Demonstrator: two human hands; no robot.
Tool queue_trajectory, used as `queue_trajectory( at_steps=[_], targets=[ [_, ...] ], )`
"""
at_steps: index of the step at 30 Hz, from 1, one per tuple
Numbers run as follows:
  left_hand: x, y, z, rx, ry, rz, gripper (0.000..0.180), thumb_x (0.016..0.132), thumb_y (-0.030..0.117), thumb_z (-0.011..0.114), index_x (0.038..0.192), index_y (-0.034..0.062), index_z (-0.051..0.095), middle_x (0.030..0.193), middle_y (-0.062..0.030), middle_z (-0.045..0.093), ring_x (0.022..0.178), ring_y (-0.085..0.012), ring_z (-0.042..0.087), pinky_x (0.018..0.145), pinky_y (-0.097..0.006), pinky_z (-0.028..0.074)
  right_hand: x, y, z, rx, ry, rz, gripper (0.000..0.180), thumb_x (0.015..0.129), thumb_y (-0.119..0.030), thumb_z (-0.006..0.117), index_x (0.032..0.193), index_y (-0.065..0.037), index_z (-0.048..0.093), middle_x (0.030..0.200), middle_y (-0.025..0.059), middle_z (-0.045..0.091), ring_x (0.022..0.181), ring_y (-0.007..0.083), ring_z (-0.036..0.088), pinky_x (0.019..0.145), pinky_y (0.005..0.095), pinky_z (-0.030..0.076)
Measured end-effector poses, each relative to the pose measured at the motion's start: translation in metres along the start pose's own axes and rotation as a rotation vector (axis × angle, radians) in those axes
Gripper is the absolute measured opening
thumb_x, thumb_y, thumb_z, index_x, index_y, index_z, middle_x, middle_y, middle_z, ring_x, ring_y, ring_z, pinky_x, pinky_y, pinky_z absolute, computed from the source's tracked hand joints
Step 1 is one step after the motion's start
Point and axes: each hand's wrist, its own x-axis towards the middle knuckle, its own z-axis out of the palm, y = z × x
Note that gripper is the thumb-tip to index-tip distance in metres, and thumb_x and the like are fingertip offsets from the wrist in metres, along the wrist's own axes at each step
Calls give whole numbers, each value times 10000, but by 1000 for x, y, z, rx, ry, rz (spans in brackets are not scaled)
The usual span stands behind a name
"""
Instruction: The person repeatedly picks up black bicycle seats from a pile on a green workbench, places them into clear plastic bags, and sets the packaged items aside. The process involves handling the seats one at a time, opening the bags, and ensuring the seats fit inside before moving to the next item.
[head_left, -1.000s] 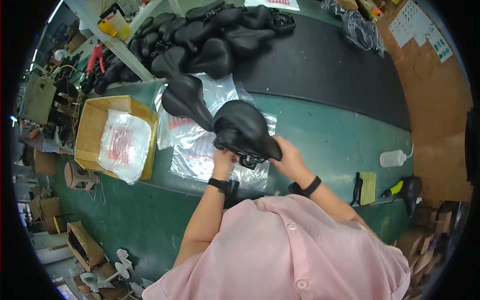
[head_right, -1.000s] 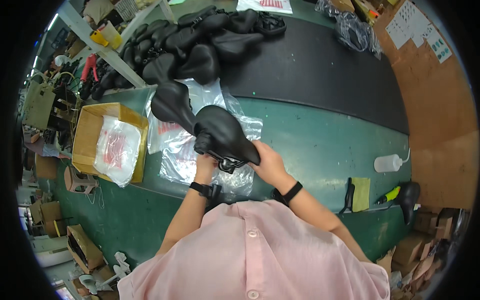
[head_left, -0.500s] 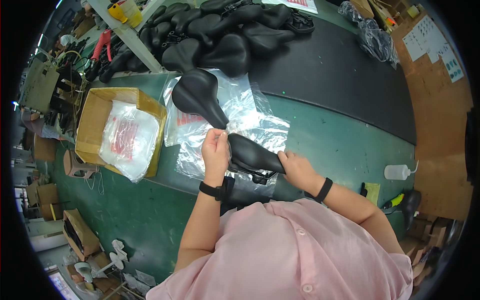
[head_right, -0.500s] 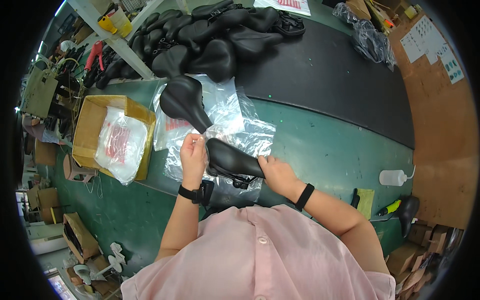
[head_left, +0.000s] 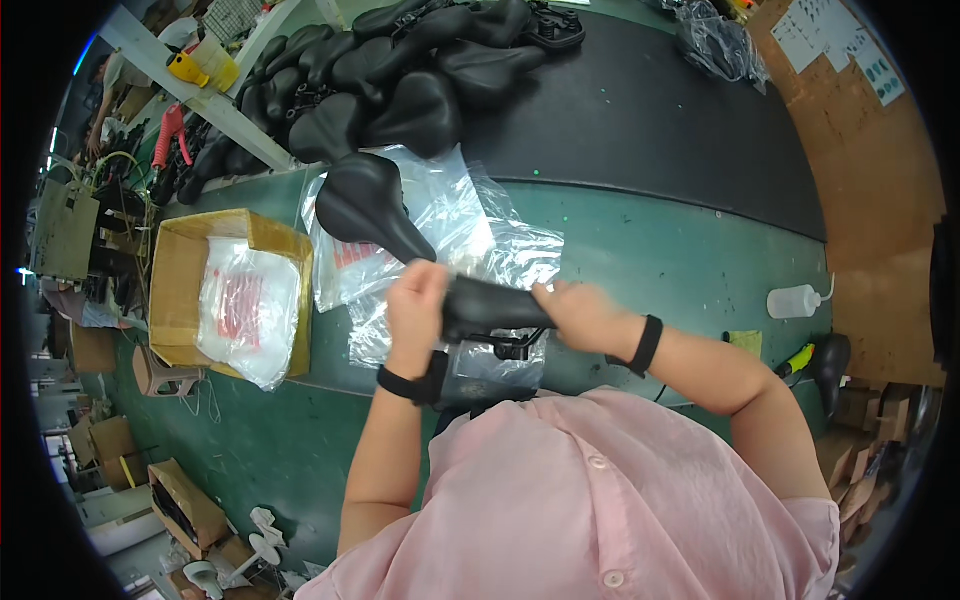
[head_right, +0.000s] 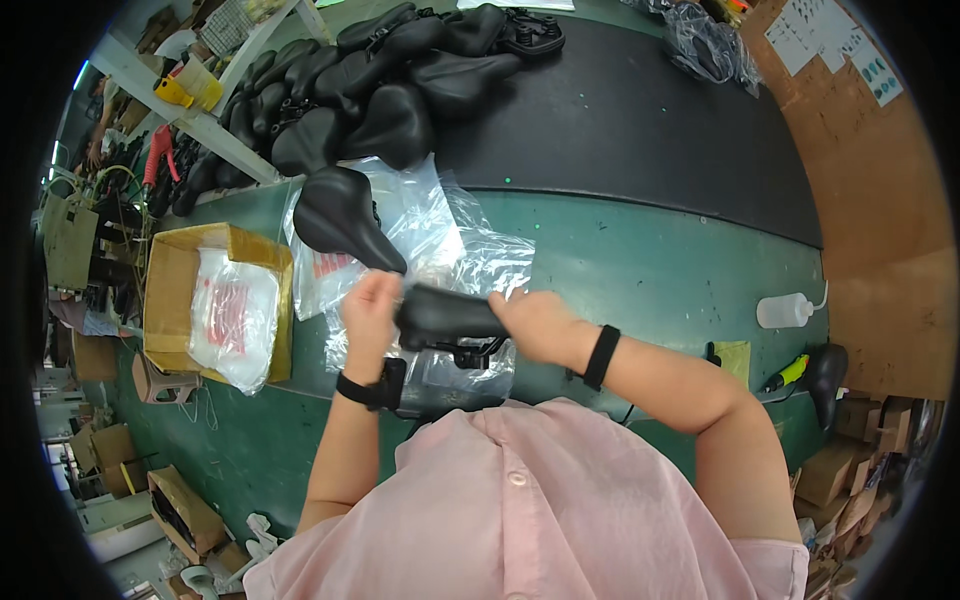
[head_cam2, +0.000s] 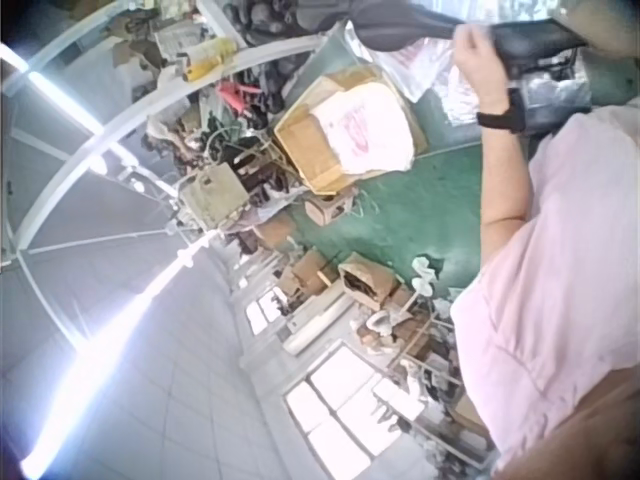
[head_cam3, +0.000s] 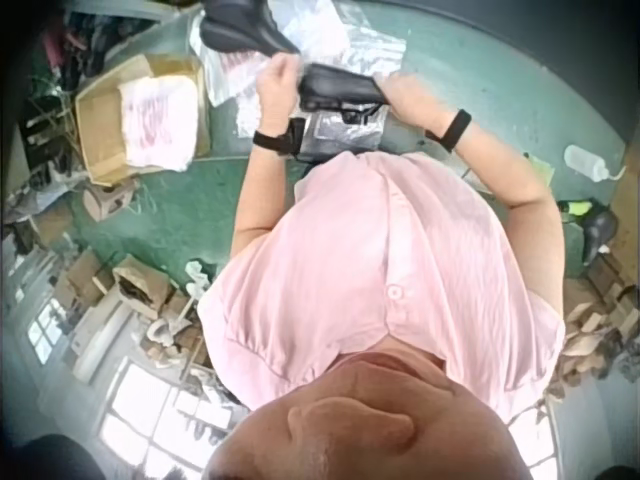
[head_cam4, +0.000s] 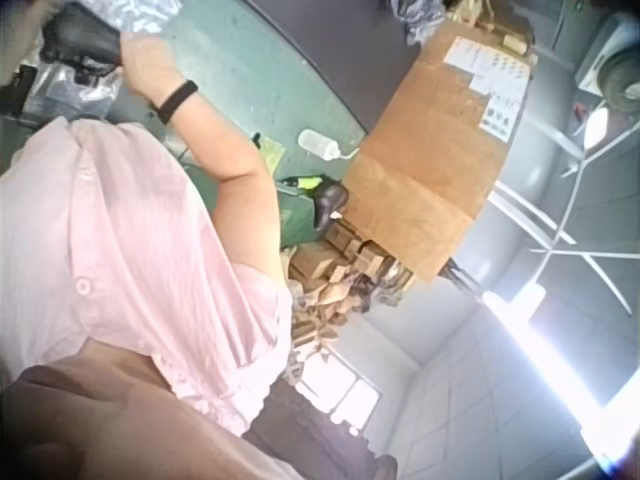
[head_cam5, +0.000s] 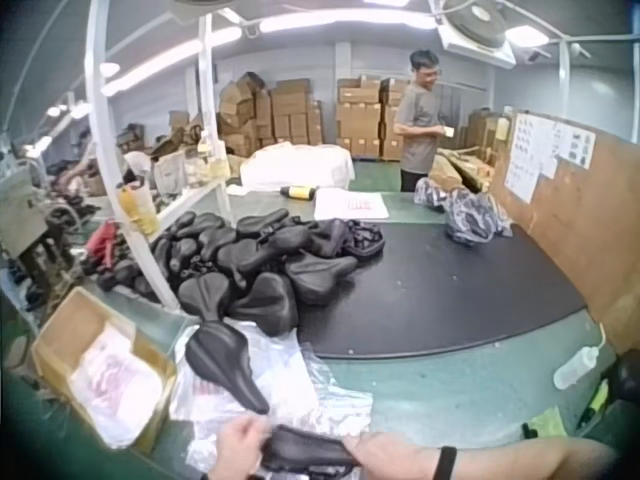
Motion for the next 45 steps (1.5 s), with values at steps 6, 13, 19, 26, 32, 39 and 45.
queue_trajectory(
  at_steps=[6, 13, 19, 26, 32, 39, 45],
  targets=[
    [6, -45, -37, -304, 96, -299, 220, 965, 190, 565, 802, 49, 610, 566, 67, 432, 444, -12, 337, 406, -199, 250, -27, 19, 9, 523, 190, 145, 511, 711, -123, 738, 1151, -7, 506, 864, 218, 638, 866, 408, 626, 740, 464, 500],
    [9, -60, -47, -514, 269, -376, 183, 941, 180, 606, 964, 18, 688, 574, 62, 478, 448, -19, 375, 409, -179, 281, 8, -17, 48, 215, 278, -33, 644, 662, -73, 739, 1233, -36, 444, 1015, 159, 582, 922, 346, 615, 709, 434, 519],
    [-23, 53, -28, 284, -196, 249, 107, 858, 72, 644, 917, 30, 723, 789, -84, 696, 653, -153, 636, 592, -284, 486, 24, -8, 64, 287, 206, 75, 577, 687, -106, 731, 1205, -19, 493, 897, 191, 611, 802, 322, 645, 707, 411, 518],
    [-66, 46, 19, 70, -619, 463, 235, 851, 119, 570, 1064, 80, 662, 980, -120, 681, 833, -281, 672, 757, -377, 532, 0, -21, 63, 1259, 328, 293, 570, 749, -225, 746, 1202, 64, 556, 1042, 195, 661, 976, 256, 626, 878, 328, 474],
    [-60, 95, 83, -517, -1047, -54, 230, 897, 25, 570, 1120, 27, 623, 845, -59, 673, 739, -133, 633, 657, -244, 497, -2, -5, 32, 1164, 134, 522, 619, 754, -244, 717, 1254, 62, 521, 1182, 176, 611, 1009, 256, 600, 892, 351, 461],
    [-51, -49, 14, 280, -274, 59, 300, 894, 155, 596, 1184, 77, 602, 1168, -168, 609, 1091, -307, 553, 935, -390, 434, -27, 115, -36, 1593, 402, 607, 229, 847, -116, 645, 1067, -60, 616, 1079, 102, 610, 1047, 230, 586, 846, 389, 534],
    [-72, -123, 6, 797, -372, 70, 628, 830, 299, 674, 1404, 198, 444, 1484, -122, 353, 1370, -364, 303, 1100, -571, 215, 95, 216, -42, 1865, 1316, 289, 399, 985, -274, 507, 1248, 24, 467, 1140, 164, 580, 1041, 318, 608, 896, 415, 537]
  ],
)
